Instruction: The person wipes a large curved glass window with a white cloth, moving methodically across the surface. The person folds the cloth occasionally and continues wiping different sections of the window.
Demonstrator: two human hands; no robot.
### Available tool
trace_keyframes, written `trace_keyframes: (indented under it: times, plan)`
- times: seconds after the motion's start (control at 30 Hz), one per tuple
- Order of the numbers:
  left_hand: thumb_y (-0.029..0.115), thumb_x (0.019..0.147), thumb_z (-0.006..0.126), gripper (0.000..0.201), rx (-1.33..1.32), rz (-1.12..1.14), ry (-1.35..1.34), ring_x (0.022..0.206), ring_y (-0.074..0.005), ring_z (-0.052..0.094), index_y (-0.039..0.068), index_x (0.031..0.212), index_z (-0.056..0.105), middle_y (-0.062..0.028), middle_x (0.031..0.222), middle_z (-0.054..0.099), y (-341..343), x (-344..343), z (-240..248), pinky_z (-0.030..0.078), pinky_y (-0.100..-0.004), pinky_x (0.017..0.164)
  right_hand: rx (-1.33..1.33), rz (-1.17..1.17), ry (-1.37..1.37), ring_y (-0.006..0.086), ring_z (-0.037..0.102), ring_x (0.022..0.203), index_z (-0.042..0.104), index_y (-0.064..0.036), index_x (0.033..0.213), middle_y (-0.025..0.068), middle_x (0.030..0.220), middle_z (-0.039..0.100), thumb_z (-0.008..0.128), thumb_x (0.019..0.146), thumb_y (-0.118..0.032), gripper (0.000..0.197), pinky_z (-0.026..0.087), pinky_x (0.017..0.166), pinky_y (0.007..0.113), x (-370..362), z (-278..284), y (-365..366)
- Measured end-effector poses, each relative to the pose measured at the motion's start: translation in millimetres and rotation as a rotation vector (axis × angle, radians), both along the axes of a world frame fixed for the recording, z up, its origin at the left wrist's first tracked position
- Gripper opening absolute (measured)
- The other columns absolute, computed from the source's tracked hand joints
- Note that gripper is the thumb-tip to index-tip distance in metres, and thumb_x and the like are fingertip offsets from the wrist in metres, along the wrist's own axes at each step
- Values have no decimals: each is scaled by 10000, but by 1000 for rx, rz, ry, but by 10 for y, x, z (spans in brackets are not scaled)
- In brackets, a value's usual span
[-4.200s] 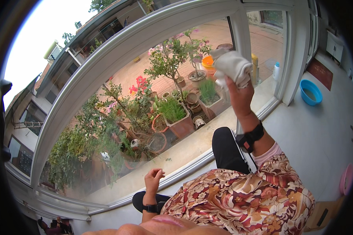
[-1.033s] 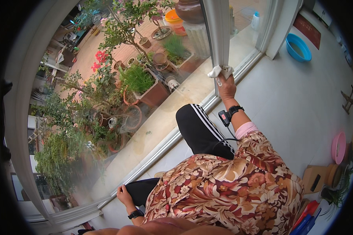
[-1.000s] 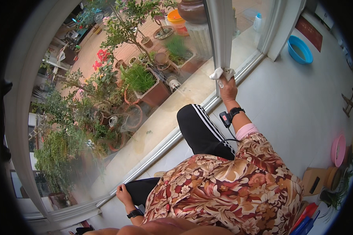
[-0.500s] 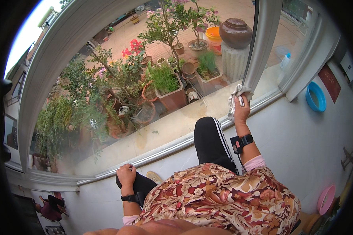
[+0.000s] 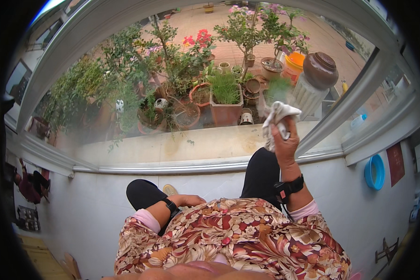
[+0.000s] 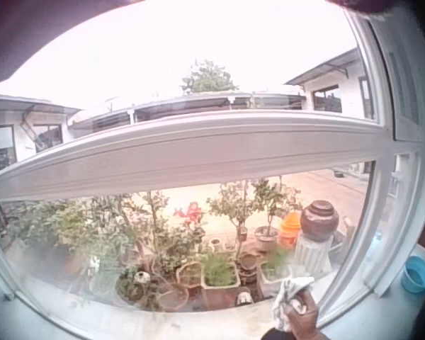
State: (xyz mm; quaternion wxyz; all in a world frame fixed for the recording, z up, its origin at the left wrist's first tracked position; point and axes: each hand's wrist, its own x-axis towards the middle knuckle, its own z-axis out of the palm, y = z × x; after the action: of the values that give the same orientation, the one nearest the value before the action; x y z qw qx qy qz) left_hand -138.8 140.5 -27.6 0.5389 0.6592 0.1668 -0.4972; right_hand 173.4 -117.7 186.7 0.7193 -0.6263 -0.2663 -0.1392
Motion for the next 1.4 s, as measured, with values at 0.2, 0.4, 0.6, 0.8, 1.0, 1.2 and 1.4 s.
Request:
trace_keyframes:
  times: [0.2, 0.4, 0.6, 0.8, 1.0, 1.2, 1.4]
  plan:
    - [500, 958, 612, 507, -92, -84, 66, 1092, -277, 688, 94, 1243, 719, -142, 1233, 717, -409, -108, -529, 549, -405, 888, -387, 797, -136, 187, 682, 985, 719, -77, 1170, 85, 1081, 700, 800, 844, -21, 340, 550, 847, 319, -779, -123, 962]
    - [496, 967, 603, 503, -42, -104, 13, 1114, -302, 677, 93, 1245, 716, -160, 1244, 709, -628, -286, -549, 539, -416, 912, -708, 1133, 139, 166, 656, 1110, 729, -94, 1220, 68, 1175, 719, 776, 878, -98, 345, 497, 1002, 300, -1203, -882, 1255]
    - [492, 975, 595, 499, 23, -134, 2, 1136, -326, 666, 91, 1248, 714, -178, 1255, 700, -245, -682, -556, 530, -427, 936, -909, 1192, 190, 143, 651, 1109, 733, -141, 1262, 44, 1231, 725, 809, 891, -172, 381, 500, 1017, 304, -1078, -1412, 1307]
    - [488, 984, 586, 496, 54, -194, 30, 1158, -351, 655, 90, 1251, 711, -196, 1266, 692, 182, -937, -623, 520, -438, 960, -844, 1286, 117, 214, 658, 1163, 682, -217, 1352, 118, 1262, 716, 795, 869, -206, 496, 494, 1033, 344, -1367, -1124, 2167]
    - [484, 992, 578, 492, 148, -257, -54, 1180, -376, 644, 88, 1254, 708, -214, 1277, 683, 176, -1044, -559, 511, -449, 984, -890, 1359, 86, 263, 540, 1348, 428, -191, 1579, 133, 1488, 550, 813, 860, -290, 821, 406, 1136, 354, -1818, -504, 2195]
    - [480, 1001, 569, 488, 363, -286, -441, 1202, -400, 633, 87, 1257, 706, -232, 1288, 675, 394, -932, 0, 501, -460, 1008, -792, 1075, 85, 233, 567, 1248, 409, -121, 1582, 152, 1415, 577, 840, 801, -268, 905, 438, 1074, 322, -1800, -33, 1869]
    - [498, 1062, 523, 612, -147, 1158, -890, 1013, -219, 717, 74, 1500, 471, -119, 1202, 689, 877, -747, 1456, 580, -328, 824, -657, 1091, 199, 183, 541, 1245, 440, -81, 1556, 98, 1434, 557, 816, 830, -219, 830, 434, 1067, 311, -1834, 777, 1422]
